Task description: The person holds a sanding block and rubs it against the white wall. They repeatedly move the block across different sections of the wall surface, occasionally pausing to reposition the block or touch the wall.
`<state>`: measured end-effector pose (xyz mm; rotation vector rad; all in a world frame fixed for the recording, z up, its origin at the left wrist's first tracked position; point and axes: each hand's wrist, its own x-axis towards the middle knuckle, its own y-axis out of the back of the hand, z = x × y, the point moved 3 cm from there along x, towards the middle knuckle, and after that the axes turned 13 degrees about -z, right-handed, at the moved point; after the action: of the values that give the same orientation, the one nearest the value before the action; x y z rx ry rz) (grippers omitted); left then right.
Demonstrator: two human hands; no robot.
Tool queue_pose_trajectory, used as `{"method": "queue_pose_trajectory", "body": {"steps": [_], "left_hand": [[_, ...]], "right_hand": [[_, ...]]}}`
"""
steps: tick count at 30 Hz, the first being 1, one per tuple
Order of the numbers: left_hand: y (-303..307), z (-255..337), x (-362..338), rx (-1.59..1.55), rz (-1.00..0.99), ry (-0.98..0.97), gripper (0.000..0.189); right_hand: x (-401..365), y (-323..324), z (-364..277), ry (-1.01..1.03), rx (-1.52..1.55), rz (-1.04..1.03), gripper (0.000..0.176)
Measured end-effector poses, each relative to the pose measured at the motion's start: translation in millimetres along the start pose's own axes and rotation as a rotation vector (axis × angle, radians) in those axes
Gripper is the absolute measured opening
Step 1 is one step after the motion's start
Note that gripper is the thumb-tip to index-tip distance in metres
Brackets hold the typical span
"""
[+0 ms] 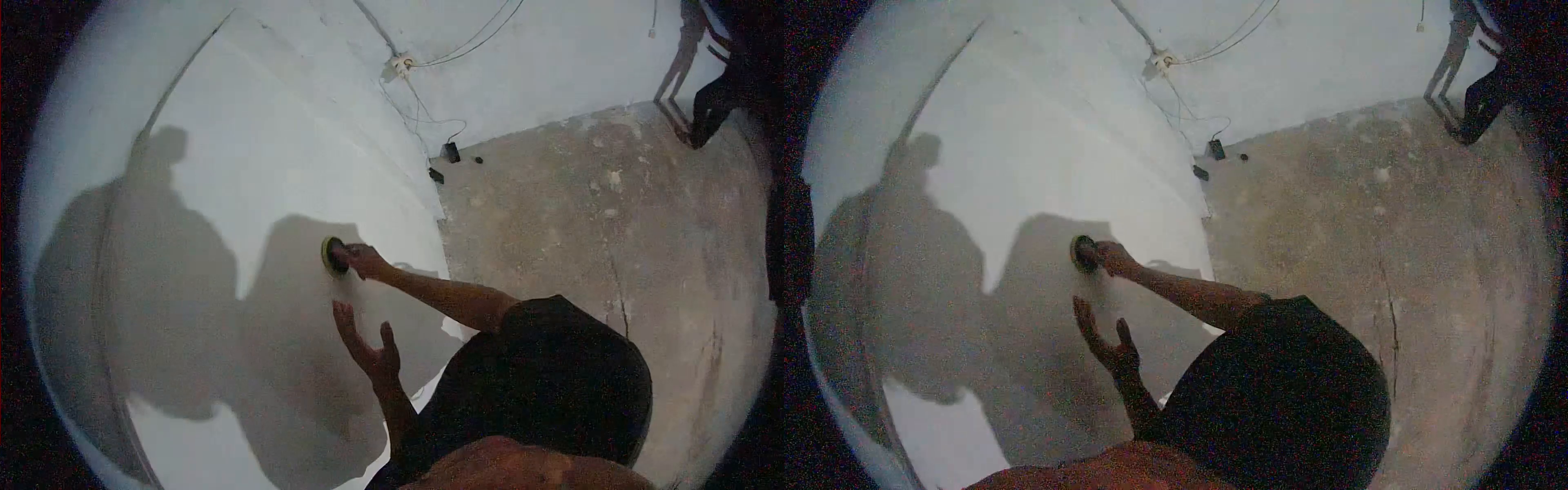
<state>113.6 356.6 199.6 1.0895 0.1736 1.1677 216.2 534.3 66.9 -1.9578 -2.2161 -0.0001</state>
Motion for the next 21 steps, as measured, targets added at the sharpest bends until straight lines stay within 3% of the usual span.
{"method": "queue_pose_trajectory", "body": {"steps": [1,3,4,6,8,10,11,13,14,15,17,21], "left_hand": [[5,6,-8,0.008,-0.009,0.000,0.068],[14,9,-31,-0.036,0.021,-0.005,0.067],[24,9,-37,-0.068,0.043,-0.012,0.066],[32,5,-64,-0.070,0.050,-0.015,0.065],[36,6,-93,-0.087,0.029,0.008,0.064],[42,4,-118,0.005,0.018,0.004,0.062],[45,3,-131,-0.001,0.012,0.004,0.062],[53,7,-151,0.067,0.054,-0.037,0.060],[57,9,-157,0.063,0.053,-0.050,0.060],[61,12,-168,0.034,0.077,-0.014,0.059],[64,12,-186,-0.009,0.100,0.035,0.059],[72,9,-198,0.024,0.107,0.042,0.058]], "right_hand": [[7,5,19,0.006,0.001,-0.003,0.067],[17,7,31,-0.340,0.176,0.022,0.066],[15,-8,21,-0.323,0.174,0.028,0.066],[-8,-49,3,-0.006,-0.248,-0.082,0.069],[-85,-80,-66,-0.035,0.079,-0.145,0.065],[-82,-92,-25,0.115,0.009,-0.013,0.071],[-73,-91,6,0.031,-0.004,0.018,0.074],[-92,-87,0,-0.288,0.088,-0.020,0.078],[-107,-97,-14,-0.281,0.085,-0.009,0.078],[-128,-113,-36,-0.123,0.008,-0.054,0.066],[-162,-141,-65,-0.037,-0.080,-0.118,0.053],[-139,-133,-42,0.047,-0.085,-0.133,0.056]]}}
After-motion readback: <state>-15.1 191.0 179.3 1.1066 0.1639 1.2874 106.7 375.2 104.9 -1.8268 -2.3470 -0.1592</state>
